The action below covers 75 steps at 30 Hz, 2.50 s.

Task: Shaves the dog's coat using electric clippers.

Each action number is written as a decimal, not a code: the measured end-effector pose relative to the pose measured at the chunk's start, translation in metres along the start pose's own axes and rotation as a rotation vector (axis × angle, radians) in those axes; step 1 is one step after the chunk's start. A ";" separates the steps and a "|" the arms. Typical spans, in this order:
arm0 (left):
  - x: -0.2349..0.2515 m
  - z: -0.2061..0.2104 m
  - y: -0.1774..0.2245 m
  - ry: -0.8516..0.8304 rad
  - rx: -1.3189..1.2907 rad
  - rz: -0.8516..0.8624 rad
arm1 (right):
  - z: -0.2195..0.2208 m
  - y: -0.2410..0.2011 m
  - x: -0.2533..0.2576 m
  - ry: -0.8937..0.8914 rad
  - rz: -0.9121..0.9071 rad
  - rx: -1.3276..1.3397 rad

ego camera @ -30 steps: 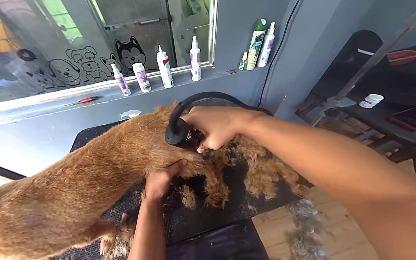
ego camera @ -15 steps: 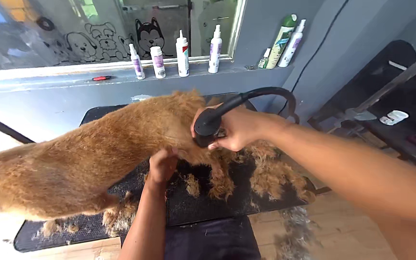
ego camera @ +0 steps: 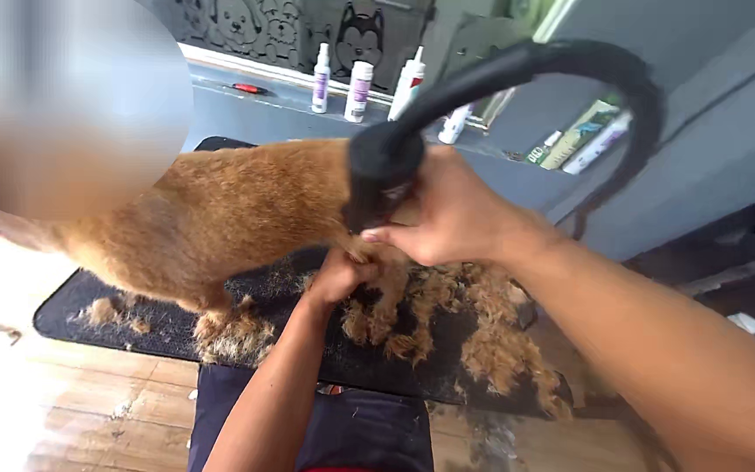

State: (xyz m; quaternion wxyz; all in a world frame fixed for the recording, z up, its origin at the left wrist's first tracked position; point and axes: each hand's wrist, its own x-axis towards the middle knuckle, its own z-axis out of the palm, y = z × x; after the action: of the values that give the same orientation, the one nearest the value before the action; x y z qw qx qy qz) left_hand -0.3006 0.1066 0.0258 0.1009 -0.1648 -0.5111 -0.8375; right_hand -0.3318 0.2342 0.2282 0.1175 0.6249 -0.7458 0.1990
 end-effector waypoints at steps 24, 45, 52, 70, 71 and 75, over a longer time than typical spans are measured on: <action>-0.008 0.028 -0.025 0.115 -0.139 -0.119 | 0.016 -0.033 0.019 -0.044 -0.125 0.051; -0.010 0.021 -0.038 0.033 -0.343 -0.069 | 0.034 -0.025 0.006 -0.326 0.033 -0.444; 0.002 0.004 -0.014 0.028 -0.545 -0.156 | 0.038 -0.011 -0.059 -0.408 0.010 -0.297; -0.005 0.009 -0.030 0.088 -0.426 -0.069 | 0.021 0.008 -0.057 -0.189 0.091 0.018; -0.003 0.010 -0.029 0.092 -0.436 -0.075 | 0.022 0.008 -0.064 -0.277 0.096 -0.001; 0.004 0.016 -0.021 0.124 -0.233 -0.126 | -0.006 -0.001 -0.049 -0.568 0.190 -0.062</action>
State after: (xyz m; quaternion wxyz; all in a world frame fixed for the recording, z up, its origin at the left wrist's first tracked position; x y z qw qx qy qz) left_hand -0.3090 0.1302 0.0166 0.0594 -0.0911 -0.4125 -0.9044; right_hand -0.3221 0.2803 0.2130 -0.0960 0.5789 -0.8097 0.0036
